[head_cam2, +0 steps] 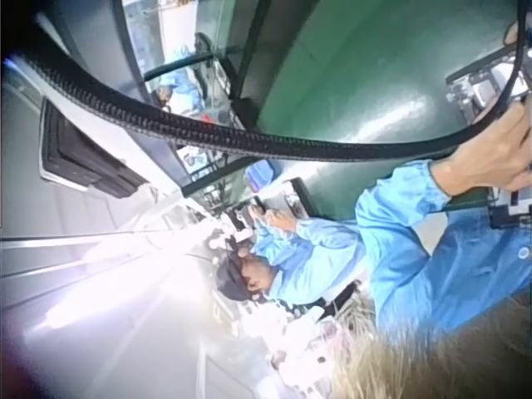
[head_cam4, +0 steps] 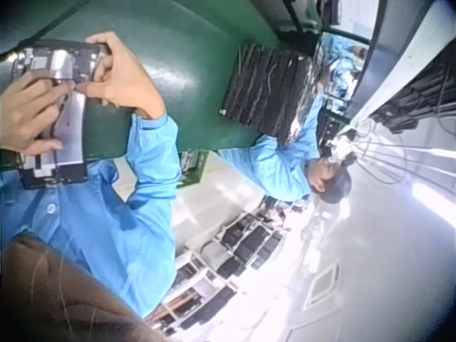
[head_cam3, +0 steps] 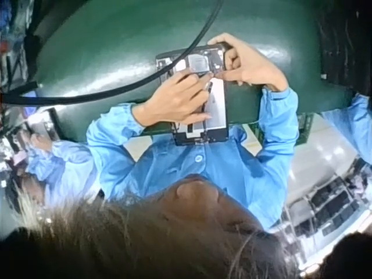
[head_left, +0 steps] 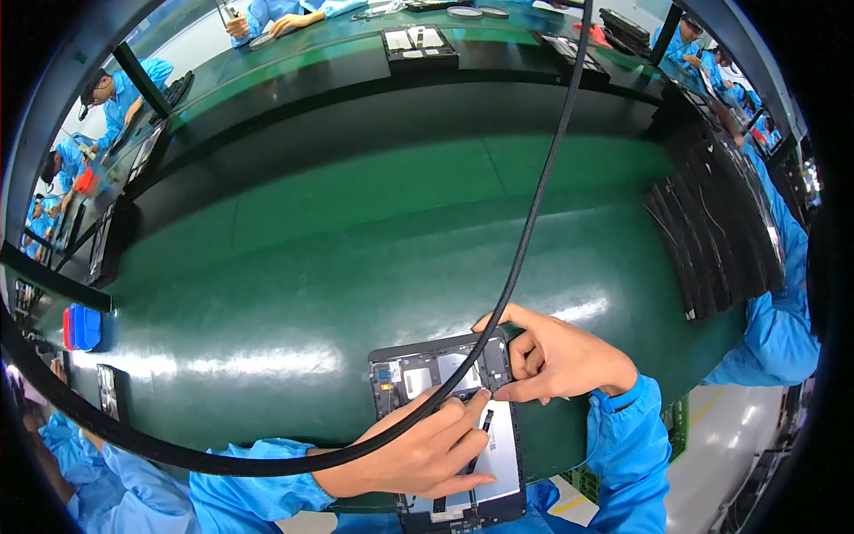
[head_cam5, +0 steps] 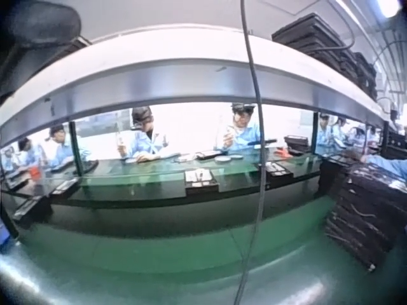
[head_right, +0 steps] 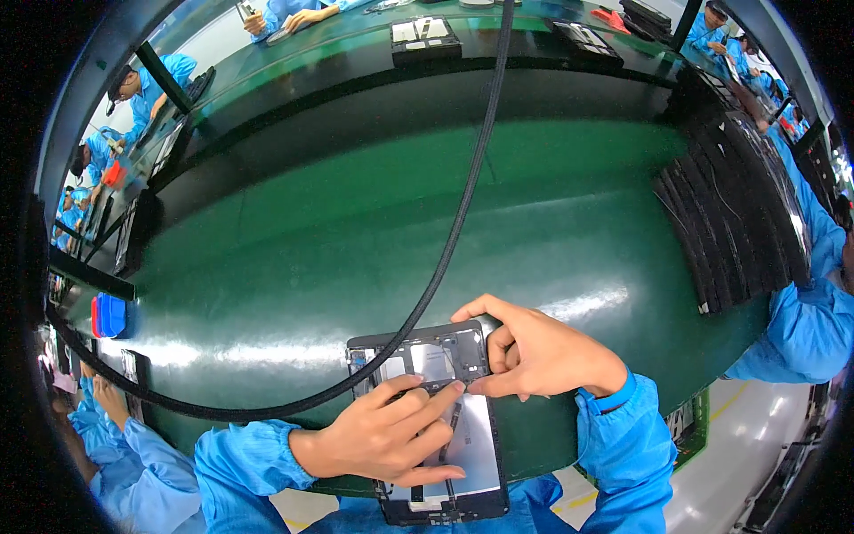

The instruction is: The person connects internal ribbon cables to a printed circuit board inside a tablet chassis by hand.

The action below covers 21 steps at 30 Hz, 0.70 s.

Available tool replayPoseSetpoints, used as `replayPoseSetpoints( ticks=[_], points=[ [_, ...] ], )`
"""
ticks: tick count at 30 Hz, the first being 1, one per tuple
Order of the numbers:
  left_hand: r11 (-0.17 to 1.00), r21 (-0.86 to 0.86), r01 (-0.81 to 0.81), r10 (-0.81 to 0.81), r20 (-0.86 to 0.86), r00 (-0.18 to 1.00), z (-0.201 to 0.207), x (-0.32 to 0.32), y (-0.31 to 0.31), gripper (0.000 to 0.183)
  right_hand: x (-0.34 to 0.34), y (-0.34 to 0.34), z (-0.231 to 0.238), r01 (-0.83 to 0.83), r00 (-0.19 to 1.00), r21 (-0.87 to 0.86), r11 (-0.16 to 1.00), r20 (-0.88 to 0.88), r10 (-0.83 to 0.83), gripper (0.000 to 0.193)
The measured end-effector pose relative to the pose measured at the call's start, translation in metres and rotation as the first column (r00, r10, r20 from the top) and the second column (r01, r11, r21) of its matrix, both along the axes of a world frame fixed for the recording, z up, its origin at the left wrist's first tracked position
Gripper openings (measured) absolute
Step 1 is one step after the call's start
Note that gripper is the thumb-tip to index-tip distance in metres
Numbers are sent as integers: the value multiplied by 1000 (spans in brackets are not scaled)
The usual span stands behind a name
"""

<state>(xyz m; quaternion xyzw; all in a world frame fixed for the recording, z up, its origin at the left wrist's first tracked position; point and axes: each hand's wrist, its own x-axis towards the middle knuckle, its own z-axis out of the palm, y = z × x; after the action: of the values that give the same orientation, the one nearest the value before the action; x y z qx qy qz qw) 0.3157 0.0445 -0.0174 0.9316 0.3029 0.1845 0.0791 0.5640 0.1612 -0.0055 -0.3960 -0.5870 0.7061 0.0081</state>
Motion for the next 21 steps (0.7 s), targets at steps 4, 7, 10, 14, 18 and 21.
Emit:
replayPoseSetpoints(
  ticks=[4, 7, 10, 14, 18, 21],
  points=[
    [1000, 5, -6, 6, -6, 1000, 0, -1, -1, 53, 1, 0, -3, 10, 1000, -13, 1000, -23, -11, 82],
    [1000, 15, 1, -1, 8, 1000, -4, -2, -1, 53, -2, -1, -5, 21, 1000, -22, 1000, -21, -22, 81],
    [999, 27, 17, -17, 4, 1000, -4, -4, -1, 53, -7, -8, 0, 64, 998, -17, 998, 10, -63, 81],
    [1000, -16, 7, -6, 49, 999, -7, -7, -3, 52, -12, -12, 4, 112, 992, -4, 994, 51, -112, 81],
    [998, -54, -22, 30, 158, 987, -11, -14, -5, 47, -15, -13, 6, 88, 995, 23, 996, 50, -89, 79],
    [993, -117, -8, 32, 213, 977, -17, -21, -5, 41, -15, -15, -1, 106, 993, 59, 993, 37, -108, 76]
  ],
)
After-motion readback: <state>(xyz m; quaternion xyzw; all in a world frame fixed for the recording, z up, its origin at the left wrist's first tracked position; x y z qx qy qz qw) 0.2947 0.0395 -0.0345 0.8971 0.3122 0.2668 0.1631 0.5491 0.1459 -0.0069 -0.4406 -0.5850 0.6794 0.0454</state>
